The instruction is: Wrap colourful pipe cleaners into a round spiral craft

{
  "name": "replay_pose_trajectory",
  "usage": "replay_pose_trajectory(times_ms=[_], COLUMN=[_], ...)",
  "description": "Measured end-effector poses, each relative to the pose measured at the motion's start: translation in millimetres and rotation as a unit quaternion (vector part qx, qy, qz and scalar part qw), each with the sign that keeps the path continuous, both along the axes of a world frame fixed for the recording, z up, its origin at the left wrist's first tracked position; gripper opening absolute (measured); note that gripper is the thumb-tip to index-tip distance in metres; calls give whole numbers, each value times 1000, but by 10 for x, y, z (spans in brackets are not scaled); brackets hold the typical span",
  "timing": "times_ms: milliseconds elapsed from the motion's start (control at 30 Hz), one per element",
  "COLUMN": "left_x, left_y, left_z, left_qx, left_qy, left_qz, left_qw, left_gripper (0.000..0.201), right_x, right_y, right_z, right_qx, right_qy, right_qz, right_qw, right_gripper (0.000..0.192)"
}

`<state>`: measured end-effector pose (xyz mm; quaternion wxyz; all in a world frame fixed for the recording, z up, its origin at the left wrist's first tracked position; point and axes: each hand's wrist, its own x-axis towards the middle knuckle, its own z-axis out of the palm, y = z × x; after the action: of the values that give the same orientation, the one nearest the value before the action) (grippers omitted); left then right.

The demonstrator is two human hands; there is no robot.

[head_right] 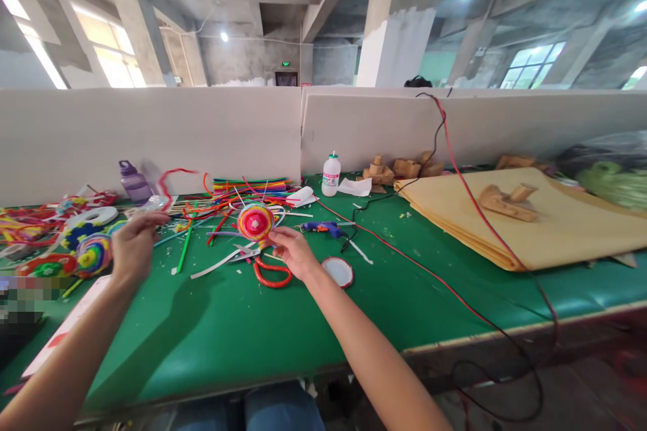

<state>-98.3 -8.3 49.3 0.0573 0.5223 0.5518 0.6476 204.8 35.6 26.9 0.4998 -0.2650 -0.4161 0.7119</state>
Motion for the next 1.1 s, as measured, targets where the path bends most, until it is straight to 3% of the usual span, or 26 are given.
replay_pose_trajectory(times_ms=[133, 233, 300, 567, 700, 800, 867, 933, 1033, 1100], left_x=[566, 836, 897, 878, 898, 926, 949, 972, 1001, 1013], left_y=[15, 16, 31, 74, 66, 60, 51, 38, 8, -12], left_z=[-38, -45, -68, -230, -284, -325, -348, -362, -364, -363], left_qx=[-51, -77, -72, -58, -53, -30, -13, 12, 51, 64], left_qy=[37, 17, 26, -49, -45, -49, -54, -56, -42, -20], left_qz=[-91, -174, -210, -250, -213, -153, -124, -102, -92, -108], left_qw=[994, 982, 975, 965, 975, 986, 991, 993, 994, 992], left_gripper=[24, 26, 26, 21, 18, 15, 12, 9, 4, 3], right_x=[-6, 8, 16, -45, -63, -49, -48, -67, -134, -184], right_y=[-23, -49, -72, -86, -66, -93, -122, -148, -174, -187], right_z=[-4, 12, 32, -4, -13, 35, 58, 54, 7, -27], right_qx=[21, 34, 41, 104, 167, 271, 287, 254, 166, 124], right_qy=[-28, -57, -74, -147, -175, -214, -228, -243, -240, -211], right_qz=[18, 38, 45, 31, -89, -221, -263, -211, -10, 89], right_qw=[999, 997, 995, 983, 966, 912, 892, 912, 957, 965], right_gripper=[26, 26, 27, 21, 21, 15, 9, 15, 37, 47])
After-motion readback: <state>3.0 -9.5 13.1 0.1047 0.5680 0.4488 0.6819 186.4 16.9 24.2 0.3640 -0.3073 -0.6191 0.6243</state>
